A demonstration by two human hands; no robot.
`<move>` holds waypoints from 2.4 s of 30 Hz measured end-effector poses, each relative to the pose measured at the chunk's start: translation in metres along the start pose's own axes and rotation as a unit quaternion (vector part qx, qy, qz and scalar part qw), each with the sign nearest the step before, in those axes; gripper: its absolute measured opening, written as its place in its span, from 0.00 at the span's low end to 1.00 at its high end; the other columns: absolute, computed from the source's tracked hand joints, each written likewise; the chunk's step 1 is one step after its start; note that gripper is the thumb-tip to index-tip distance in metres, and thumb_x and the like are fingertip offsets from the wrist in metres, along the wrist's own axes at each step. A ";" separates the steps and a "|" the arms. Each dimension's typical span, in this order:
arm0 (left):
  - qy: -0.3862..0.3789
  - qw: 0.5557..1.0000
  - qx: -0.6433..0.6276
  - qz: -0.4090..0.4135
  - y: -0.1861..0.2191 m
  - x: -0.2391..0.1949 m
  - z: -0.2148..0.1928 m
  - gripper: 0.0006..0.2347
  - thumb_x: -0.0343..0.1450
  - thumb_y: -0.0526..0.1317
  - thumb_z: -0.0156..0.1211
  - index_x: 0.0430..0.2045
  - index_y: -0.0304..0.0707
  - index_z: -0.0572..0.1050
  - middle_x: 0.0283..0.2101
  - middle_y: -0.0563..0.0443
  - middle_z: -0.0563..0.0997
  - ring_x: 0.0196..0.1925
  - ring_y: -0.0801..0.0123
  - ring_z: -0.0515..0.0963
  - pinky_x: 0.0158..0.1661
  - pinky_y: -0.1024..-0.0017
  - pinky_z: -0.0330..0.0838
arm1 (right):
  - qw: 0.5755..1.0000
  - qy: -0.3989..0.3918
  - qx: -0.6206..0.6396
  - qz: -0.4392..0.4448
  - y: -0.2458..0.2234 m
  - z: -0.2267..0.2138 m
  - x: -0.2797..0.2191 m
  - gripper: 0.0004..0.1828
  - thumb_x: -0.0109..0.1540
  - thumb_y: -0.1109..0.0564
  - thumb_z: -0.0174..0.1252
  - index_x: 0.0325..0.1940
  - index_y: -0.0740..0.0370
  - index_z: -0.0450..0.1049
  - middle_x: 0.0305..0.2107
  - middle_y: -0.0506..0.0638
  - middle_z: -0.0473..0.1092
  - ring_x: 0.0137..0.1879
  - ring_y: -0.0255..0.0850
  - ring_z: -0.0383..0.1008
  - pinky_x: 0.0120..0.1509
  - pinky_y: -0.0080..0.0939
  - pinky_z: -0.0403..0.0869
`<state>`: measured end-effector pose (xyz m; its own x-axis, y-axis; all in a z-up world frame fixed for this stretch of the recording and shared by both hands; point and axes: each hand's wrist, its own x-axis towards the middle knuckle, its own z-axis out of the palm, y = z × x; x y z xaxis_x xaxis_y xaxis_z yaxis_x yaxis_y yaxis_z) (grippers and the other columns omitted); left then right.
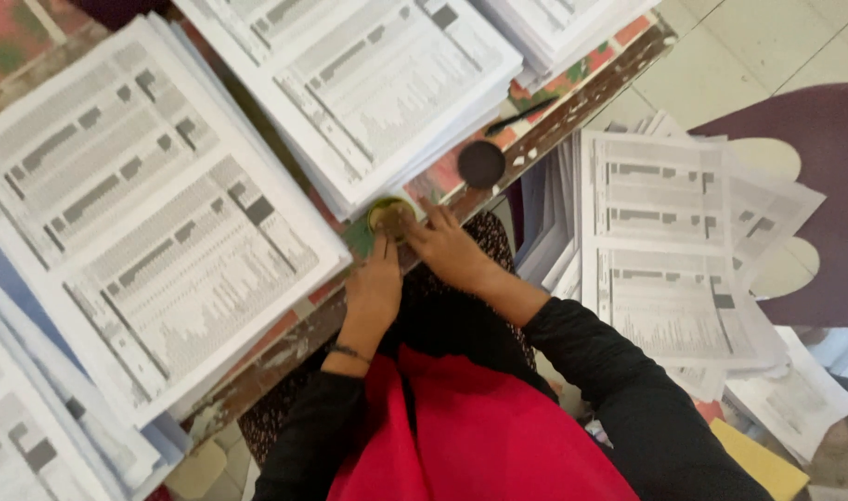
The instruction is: The person repeatedly picks up stacks of printed papers from a table, flips through them, and places them back down. The person handles the papers by hand, moving them between different piles on the table surface.
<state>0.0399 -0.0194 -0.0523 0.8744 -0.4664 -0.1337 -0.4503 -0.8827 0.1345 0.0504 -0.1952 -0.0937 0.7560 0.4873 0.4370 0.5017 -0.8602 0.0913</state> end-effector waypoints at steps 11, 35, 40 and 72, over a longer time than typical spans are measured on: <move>-0.029 0.999 0.031 0.002 0.004 -0.007 -0.014 0.29 0.74 0.43 0.61 0.69 0.30 0.60 0.75 0.38 0.57 0.33 0.56 0.87 0.23 0.61 0.85 | 0.995 0.062 0.072 0.031 0.170 0.009 0.029 0.14 0.63 0.65 0.58 0.52 0.71 0.70 0.44 0.58 0.68 0.51 0.52 0.71 0.59 0.42 0.70; 0.397 0.917 -0.033 0.012 -0.042 0.040 -0.043 0.00 0.73 0.43 0.61 0.33 0.55 0.77 0.36 0.59 0.81 0.51 0.62 0.84 0.67 0.41 0.59 | 0.962 0.133 0.186 -0.148 0.090 -0.062 0.100 0.15 0.62 0.57 0.62 0.50 0.68 0.79 0.46 0.64 0.76 0.55 0.62 0.77 0.60 0.57 0.77; 0.403 0.911 -0.089 0.007 -0.060 -0.008 -0.062 0.13 0.75 0.47 0.59 0.53 0.53 0.75 0.56 0.50 0.76 0.63 0.56 0.77 0.68 0.44 0.57 | 0.974 0.067 0.201 -0.081 0.040 -0.043 0.099 0.12 0.64 0.57 0.58 0.51 0.60 0.77 0.45 0.56 0.76 0.49 0.57 0.80 0.52 0.55 0.77; 0.219 0.881 0.084 -0.411 -0.237 -0.418 0.023 0.26 0.69 0.36 0.68 0.67 0.47 0.74 0.63 0.49 0.81 0.76 0.51 0.71 0.71 0.25 0.45 | 0.738 0.073 0.616 0.266 -0.063 -0.085 0.199 0.12 0.62 0.63 0.71 0.36 0.58 0.71 0.29 0.45 0.71 0.29 0.32 0.73 0.33 0.32 0.74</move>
<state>-0.2235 0.3831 -0.0509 0.8872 0.3683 0.2779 0.3786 -0.9254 0.0176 0.1337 -0.0568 0.0635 0.9754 0.0316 0.2181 0.2201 -0.0903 -0.9713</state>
